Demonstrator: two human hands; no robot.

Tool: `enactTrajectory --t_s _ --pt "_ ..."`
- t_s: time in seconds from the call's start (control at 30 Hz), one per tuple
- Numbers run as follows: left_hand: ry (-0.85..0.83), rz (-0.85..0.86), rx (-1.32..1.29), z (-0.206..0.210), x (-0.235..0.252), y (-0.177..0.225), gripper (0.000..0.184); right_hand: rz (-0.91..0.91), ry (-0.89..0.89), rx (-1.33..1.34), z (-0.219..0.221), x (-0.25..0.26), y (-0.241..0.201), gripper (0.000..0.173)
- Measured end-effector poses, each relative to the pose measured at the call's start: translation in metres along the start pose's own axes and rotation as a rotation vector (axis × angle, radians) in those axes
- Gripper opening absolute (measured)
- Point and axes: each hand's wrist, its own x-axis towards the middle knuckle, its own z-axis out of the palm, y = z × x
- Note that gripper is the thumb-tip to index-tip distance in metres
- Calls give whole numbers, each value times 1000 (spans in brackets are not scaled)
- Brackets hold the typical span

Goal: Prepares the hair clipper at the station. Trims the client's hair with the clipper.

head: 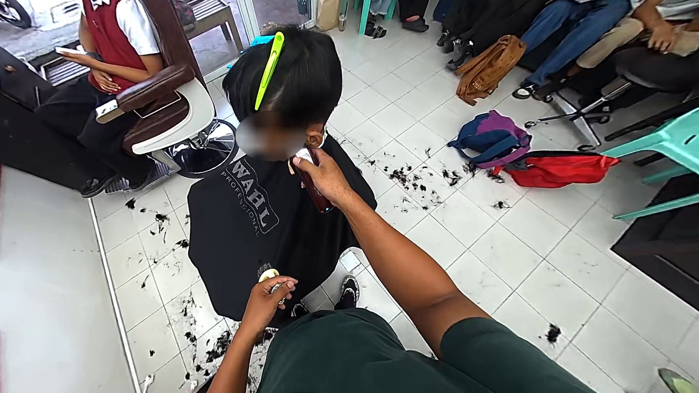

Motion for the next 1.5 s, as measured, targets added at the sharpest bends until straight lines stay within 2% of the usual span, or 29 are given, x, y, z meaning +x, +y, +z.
enactTrajectory --t_s 0.23,0.33,0.4,0.47,0.5,0.57,0.6,0.63,0.67,0.73,0.77,0.8,0.87,0.9,0.93,0.97,1.0,1.03,1.13,1.17,1.27,1.33,1.4,1.5 --pt "-18 -4 3 -2 1 -2 17 -50 20 108 1 3 6 41" --pt "-69 -40 22 -1 1 3 19 -41 34 80 1 5 6 40" --pt "-157 -60 39 0 5 8 21 -100 37 37 0 4 7 40" --pt "-171 14 37 -4 10 19 24 -173 -20 -30 -11 -5 9 39" --pt "-83 121 5 -7 14 29 26 -174 -58 -73 -19 -14 12 37" --pt "238 411 -77 -13 34 54 27 -104 -102 -99 -40 -39 25 34" --pt "387 527 -47 -16 50 70 25 -62 -97 -29 -48 -50 38 33" --pt "450 599 64 -17 65 86 26 -31 -68 90 -53 -61 52 34" --pt "380 630 232 -19 77 105 29 -6 -32 216 -56 -70 64 38" --pt "31 678 618 -14 100 150 27 65 16 380 -58 -84 77 47" --pt "-123 711 725 -6 111 172 24 106 19 399 -60 -90 79 51" --pt "-208 753 719 2 120 190 22 133 2 390 -62 -94 81 49" --pt "-217 783 483 16 134 211 24 155 -45 359 -69 -104 81 39" --pt "-189 744 381 21 140 217 24 170 -49 354 -73 -107 79 52" --pt "-180 649 357 24 144 221 24 182 -45 352 -76 -109 79 67" --pt "-208 519 411 25 146 224 26 185 -36 351 -80 -111 80 75" --pt "-254 419 480 26 147 224 25 181 -27 348 -84 -113 81 77" --pt "-276 408 496 26 146 221 23 173 -20 340 -88 -114 82 76" --pt "-211 656 161 24 147 216 24 136 -13 238 -98 -111 78 69" --pt "-200 647 82 23 148 217 24 130 -21 203 -98 -110 75 63" --pt "-262 328 187 16 133 209 27 93 -77 173 -87 -100 58 41" --pt "-258 209 236 9 115 185 26 62 -94 184 -70 -88 40 34" --pt "-189 175 195 2 88 151 23 62 -94 191 -49 -73 23 32" --pt "-75 180 53 -6 51 92 21 108 -84 230 -21 -50 2 44"
